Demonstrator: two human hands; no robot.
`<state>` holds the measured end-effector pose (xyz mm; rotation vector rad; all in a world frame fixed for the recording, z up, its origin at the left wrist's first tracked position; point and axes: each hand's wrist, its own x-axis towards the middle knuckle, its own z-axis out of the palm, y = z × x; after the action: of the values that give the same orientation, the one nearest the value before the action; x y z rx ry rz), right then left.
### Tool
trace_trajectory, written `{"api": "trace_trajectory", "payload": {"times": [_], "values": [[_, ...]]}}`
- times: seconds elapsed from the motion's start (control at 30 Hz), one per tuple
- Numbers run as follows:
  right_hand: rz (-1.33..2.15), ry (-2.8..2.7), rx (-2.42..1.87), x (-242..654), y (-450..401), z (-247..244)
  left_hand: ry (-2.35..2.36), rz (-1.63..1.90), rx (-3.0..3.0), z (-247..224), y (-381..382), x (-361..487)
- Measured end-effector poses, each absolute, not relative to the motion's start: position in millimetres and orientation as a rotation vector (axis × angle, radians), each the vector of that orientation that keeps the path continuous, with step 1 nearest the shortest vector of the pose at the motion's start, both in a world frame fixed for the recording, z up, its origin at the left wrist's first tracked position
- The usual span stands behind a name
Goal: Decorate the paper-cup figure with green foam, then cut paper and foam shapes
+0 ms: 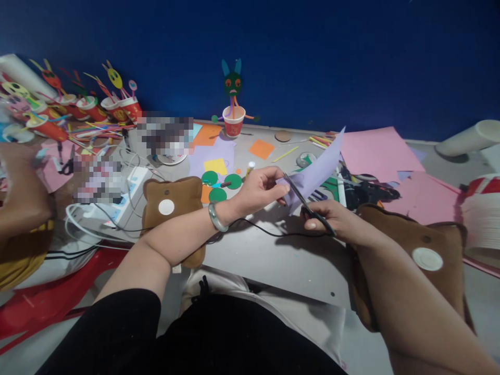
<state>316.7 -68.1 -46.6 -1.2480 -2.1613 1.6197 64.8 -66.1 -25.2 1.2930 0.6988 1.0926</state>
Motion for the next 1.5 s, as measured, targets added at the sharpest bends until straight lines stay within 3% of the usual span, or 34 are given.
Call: {"api": "trace_trajectory", "payload": {"times": [1.5], "values": [[1.540, -2.136, -1.269, 315, -69, -50, 0.629, 1.110, 1.322, -33, -65, 67]]}}
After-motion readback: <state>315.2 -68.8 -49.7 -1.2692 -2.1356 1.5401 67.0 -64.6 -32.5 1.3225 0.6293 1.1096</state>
